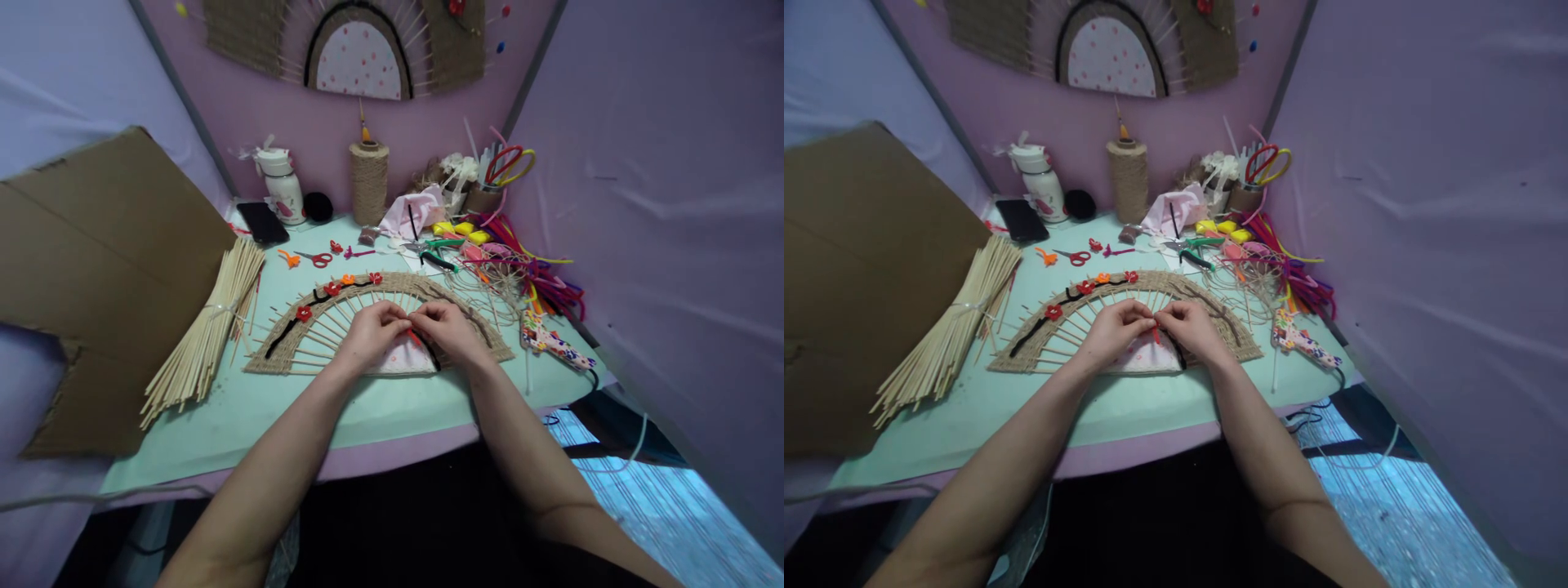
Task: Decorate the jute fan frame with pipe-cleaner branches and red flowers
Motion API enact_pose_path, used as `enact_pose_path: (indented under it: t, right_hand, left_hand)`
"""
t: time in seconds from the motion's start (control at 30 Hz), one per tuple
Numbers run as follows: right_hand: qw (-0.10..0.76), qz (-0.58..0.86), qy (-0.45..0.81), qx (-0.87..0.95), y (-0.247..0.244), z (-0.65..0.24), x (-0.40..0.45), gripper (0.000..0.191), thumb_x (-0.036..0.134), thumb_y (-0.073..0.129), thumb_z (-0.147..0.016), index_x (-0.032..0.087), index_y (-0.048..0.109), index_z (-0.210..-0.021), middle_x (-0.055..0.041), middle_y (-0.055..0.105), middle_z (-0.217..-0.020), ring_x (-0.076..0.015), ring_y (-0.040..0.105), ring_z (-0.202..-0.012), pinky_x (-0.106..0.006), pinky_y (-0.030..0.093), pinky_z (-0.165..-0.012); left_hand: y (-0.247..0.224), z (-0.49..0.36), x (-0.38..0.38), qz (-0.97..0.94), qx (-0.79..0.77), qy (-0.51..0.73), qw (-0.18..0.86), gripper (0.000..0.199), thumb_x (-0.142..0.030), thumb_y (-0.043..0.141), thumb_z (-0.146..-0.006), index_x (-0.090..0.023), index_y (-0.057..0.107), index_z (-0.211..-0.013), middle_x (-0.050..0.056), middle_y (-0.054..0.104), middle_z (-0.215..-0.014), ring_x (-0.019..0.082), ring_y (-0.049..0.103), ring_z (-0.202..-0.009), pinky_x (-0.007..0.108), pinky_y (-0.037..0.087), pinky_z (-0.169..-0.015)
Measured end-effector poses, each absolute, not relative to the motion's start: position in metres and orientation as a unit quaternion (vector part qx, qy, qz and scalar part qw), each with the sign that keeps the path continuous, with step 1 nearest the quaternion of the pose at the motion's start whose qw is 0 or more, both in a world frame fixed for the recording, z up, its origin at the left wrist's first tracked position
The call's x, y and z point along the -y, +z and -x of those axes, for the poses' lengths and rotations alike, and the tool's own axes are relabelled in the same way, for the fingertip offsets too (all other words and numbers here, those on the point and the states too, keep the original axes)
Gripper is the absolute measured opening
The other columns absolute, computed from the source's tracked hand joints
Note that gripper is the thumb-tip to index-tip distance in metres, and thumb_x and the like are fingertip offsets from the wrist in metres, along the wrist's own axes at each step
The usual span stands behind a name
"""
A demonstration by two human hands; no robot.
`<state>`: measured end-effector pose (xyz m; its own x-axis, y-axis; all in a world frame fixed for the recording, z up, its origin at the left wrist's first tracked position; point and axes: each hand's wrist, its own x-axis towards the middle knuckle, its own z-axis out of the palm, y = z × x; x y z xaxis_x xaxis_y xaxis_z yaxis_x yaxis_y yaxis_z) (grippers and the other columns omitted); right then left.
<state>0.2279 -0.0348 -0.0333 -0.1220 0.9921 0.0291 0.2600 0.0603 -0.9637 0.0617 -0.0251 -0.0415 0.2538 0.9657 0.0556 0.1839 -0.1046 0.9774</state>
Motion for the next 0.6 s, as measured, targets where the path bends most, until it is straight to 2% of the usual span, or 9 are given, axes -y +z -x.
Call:
enact_pose_path:
  t: [0.1, 0.33, 0.6]
  right_hand:
    - [0.411, 0.524, 0.440, 0.603, -0.0336, -0.2270, 0.0355, 0.026, 0.041, 0.066, -0.074, 0.018, 0.063, -0.060, 0.0034, 0.050, -0.055, -0.0099, 0.040, -0.053, -0.024, 0.029, -0.051]
    - [0.400, 0.508, 0.455, 0.613, -0.0326, -0.2293, 0.0343, 0.027, 0.042, 0.065, -0.075, 0.018, 0.065, -0.064, 0.0040, 0.051, -0.056, -0.0099, 0.041, -0.054, -0.025, 0.030, -0.051]
    - [0.436, 0.536, 0.468, 0.551, -0.0387, -0.2270, 0.0350, 0.032, 0.047, 0.068, -0.073, 0.018, 0.064, -0.061, 0.0037, 0.047, -0.051, -0.0094, 0.038, -0.049, -0.025, 0.026, -0.046]
  left_hand:
    - [-0.0427, -0.0620, 0.0251, -0.625, -0.473, 0.395, 0.479, 0.014, -0.026, 0.071, -0.069, -0.017, 0.064, -0.077, 0.000, 0.068, -0.068, 0.015, 0.064, -0.065, 0.025, 0.046, -0.061]
    - [-0.0384, -0.0613, 0.0282, -0.681, -0.487, 0.390, 0.383, 0.006, -0.023, 0.060, -0.076, -0.019, 0.064, -0.075, -0.002, 0.067, -0.069, 0.012, 0.060, -0.065, 0.024, 0.044, -0.063]
    - [-0.0364, -0.0639, 0.0244, -0.561, -0.455, 0.420, 0.549, 0.012, -0.019, 0.071, -0.066, -0.016, 0.062, -0.074, -0.001, 0.067, -0.067, 0.012, 0.062, -0.063, 0.024, 0.048, -0.063]
